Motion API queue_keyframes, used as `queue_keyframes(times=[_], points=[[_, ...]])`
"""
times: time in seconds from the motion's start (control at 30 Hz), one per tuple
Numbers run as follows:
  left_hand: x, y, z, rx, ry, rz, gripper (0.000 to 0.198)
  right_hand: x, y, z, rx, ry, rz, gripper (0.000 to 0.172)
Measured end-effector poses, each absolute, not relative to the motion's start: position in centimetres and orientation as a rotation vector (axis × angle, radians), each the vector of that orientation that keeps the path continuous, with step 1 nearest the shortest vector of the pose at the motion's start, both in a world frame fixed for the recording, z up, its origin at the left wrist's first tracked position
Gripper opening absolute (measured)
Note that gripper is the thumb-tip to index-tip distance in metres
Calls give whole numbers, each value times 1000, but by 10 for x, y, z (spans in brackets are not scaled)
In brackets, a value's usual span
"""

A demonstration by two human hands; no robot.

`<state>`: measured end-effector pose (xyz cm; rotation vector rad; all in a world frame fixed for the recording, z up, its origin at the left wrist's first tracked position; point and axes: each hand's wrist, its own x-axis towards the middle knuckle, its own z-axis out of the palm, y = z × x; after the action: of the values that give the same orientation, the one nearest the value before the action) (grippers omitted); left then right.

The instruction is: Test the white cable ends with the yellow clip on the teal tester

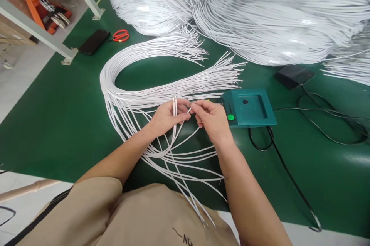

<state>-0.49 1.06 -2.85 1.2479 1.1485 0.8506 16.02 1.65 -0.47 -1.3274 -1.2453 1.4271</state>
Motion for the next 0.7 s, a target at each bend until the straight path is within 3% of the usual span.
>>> queue_keyframes(times=[0.23, 0.33, 0.47, 0.57, 0.7], points=[[2, 9, -26, 1142, 1102, 973, 45, 157, 18, -5, -1098, -776, 1902, 25], [3, 8, -21, 1124, 1075, 959, 58, 156, 17, -2, -1138, -840, 1827, 13], [2, 6, -19, 1152, 1019, 901, 68, 159, 17, 2, -1166, -1097, 1595, 23], [-1, 6, -22, 1199, 967, 891, 64, 161, 18, 2, -1205, -1155, 1527, 14], [-3, 7, -26, 1324, 962, 921, 48, 164, 18, 1, -1214, -1136, 1532, 16]])
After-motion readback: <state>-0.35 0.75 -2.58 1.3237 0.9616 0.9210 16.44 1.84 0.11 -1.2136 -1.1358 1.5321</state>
